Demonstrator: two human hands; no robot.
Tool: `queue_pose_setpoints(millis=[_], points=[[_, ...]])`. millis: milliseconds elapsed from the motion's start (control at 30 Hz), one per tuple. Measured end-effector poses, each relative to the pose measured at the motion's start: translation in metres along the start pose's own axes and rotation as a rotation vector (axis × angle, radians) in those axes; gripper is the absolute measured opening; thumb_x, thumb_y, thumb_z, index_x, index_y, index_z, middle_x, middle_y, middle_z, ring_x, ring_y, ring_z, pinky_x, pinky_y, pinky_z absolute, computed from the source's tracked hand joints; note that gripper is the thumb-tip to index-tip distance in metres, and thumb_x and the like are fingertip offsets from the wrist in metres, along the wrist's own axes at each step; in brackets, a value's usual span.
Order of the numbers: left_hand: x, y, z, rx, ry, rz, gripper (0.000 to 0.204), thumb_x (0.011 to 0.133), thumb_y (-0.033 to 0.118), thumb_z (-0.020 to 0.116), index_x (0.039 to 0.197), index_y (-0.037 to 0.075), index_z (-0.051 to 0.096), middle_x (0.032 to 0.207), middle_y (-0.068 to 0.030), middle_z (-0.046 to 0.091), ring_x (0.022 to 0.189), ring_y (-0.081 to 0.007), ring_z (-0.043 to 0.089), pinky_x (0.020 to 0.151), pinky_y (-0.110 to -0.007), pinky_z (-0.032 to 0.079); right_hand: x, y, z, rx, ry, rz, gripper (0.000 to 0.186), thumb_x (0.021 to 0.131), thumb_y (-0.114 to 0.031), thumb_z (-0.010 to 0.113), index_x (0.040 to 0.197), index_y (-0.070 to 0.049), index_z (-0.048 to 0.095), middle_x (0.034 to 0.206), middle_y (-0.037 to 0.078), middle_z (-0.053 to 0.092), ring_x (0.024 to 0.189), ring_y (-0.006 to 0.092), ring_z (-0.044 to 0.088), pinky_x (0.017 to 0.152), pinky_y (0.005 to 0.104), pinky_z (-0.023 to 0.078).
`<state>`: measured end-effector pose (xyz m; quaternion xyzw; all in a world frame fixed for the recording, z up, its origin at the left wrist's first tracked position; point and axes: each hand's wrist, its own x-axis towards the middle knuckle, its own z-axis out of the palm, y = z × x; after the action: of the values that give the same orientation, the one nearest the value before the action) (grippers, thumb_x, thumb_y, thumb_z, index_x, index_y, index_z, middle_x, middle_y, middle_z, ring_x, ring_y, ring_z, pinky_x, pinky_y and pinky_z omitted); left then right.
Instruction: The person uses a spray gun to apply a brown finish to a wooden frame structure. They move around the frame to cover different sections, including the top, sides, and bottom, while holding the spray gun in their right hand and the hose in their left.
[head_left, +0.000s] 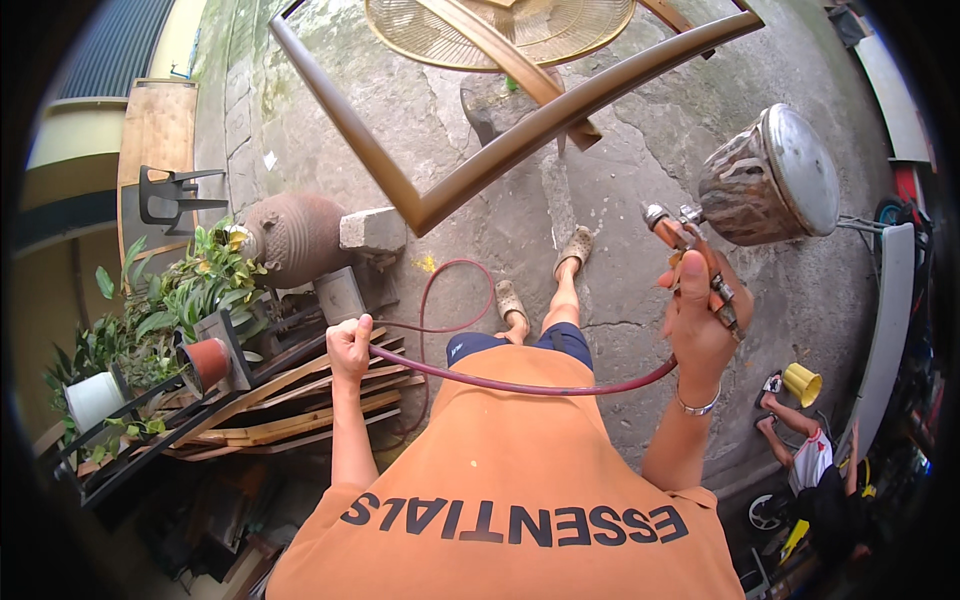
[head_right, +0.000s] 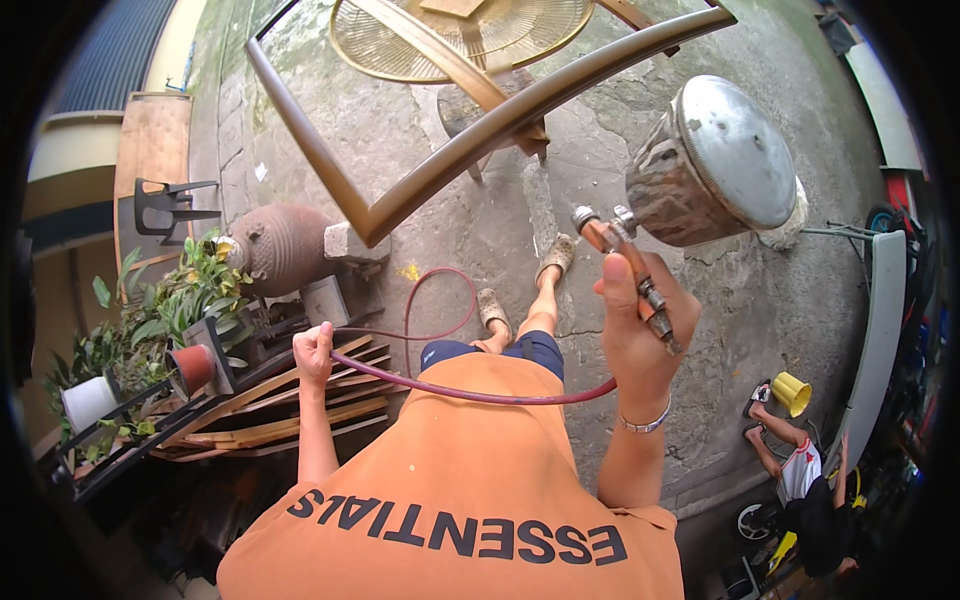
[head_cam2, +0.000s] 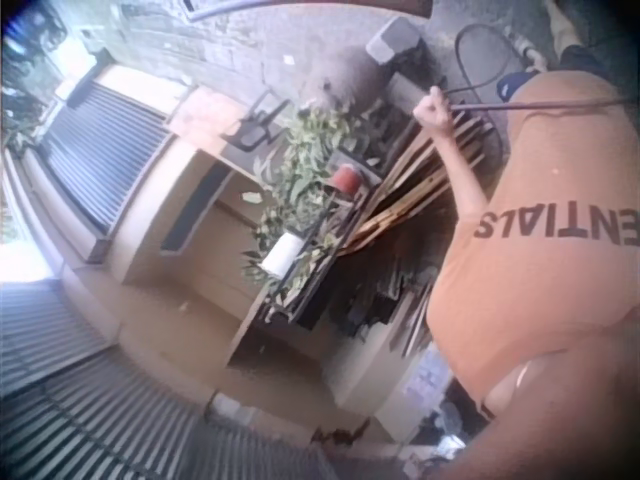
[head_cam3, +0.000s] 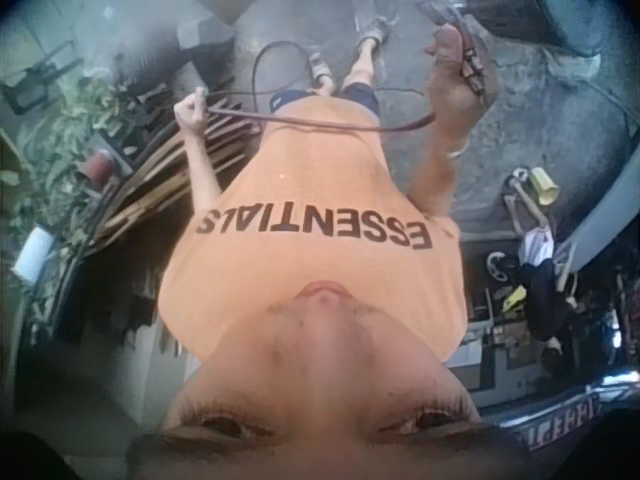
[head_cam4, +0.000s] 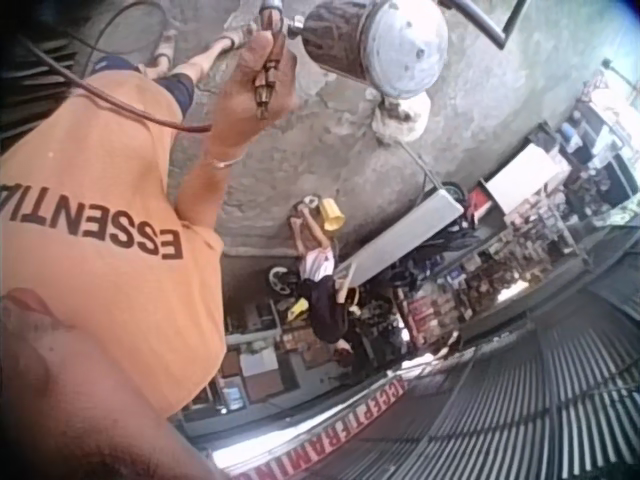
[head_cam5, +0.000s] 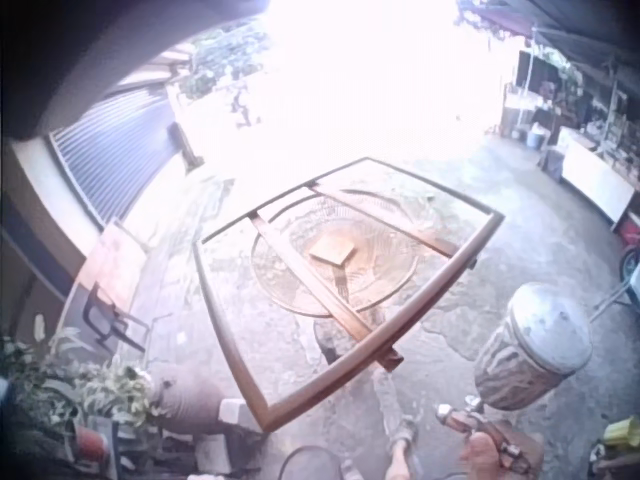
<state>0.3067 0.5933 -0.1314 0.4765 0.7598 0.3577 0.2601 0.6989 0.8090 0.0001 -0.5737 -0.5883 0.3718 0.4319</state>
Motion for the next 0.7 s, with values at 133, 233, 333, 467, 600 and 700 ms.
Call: queue_pose_setpoints(millis=[133,233,333,467,600,700], points=[[0.017,0.026,0.025,0.040,-0.037,-0.015,0.052,0.102,0.023,0.054,0.057,0.002,0.035,0.053,-0.0016,0.028,0.050,-0.0111,0.026,0.047,-0.034,0.021,0.045,0.015,-0.022,0.008,0.031,0.020,0.035,0.099,-0.034,0.064,0.103,0.001,0.072,0.063,0.003,0.064,0.051,0.0038,0.052,0.046,0.0228,0.036],[0.032,0.048,0.044,0.063,-0.066,-0.039,0.051,0.101,0.021,0.054,0.057,0.002,0.036,0.053,-0.0022,0.028,0.049,-0.0116,0.026,0.047,-0.035,0.021,0.079,0.024,-0.040,0.007,0.041,0.079,0.037,0.099,-0.035,0.063,0.105,0.000,0.072,0.063,0.001,0.063,0.048,0.0025,0.047,0.044,0.0223,0.032],[0.044,0.068,0.063,0.078,-0.096,-0.042,0.051,0.101,0.020,0.054,0.057,0.001,0.036,0.052,-0.0037,0.028,0.049,-0.0122,0.026,0.047,-0.035,0.021,0.113,0.036,-0.054,0.028,0.066,0.098,0.037,0.099,-0.035,0.063,0.107,0.000,0.073,0.063,-0.001,0.062,0.045,0.0015,0.044,0.041,0.0215,0.029],[0.059,0.099,0.092,0.109,-0.127,-0.058,0.052,0.100,0.020,0.056,0.056,0.000,0.037,0.051,-0.0057,0.027,0.047,-0.0137,0.025,0.046,-0.036,0.021,0.155,0.056,-0.074,0.061,0.100,0.115,0.036,0.099,-0.035,0.064,0.108,-0.001,0.073,0.064,-0.001,0.061,0.043,0.0009,0.043,0.039,0.0204,0.029],[0.066,0.120,0.117,0.090,-0.163,-0.075,0.048,0.097,0.021,0.059,0.059,-0.002,0.040,0.052,-0.0105,0.028,0.046,-0.0179,0.028,0.045,-0.037,0.024,0.198,0.075,-0.093,0.075,0.151,0.112,0.037,0.098,-0.035,0.064,0.109,-0.001,0.073,0.064,0.000,0.061,0.042,0.0014,0.043,0.037,0.0206,0.029],[0.072,0.140,0.138,0.109,-0.215,-0.085,0.049,0.096,0.025,0.059,0.059,-0.001,0.041,0.054,-0.0087,0.027,0.047,-0.0180,0.027,0.046,-0.036,0.024,0.233,0.093,-0.107,0.118,0.184,0.101,0.040,0.098,-0.037,0.064,0.108,0.001,0.073,0.064,0.002,0.062,0.040,0.0019,0.042,0.037,0.0202,0.029]])
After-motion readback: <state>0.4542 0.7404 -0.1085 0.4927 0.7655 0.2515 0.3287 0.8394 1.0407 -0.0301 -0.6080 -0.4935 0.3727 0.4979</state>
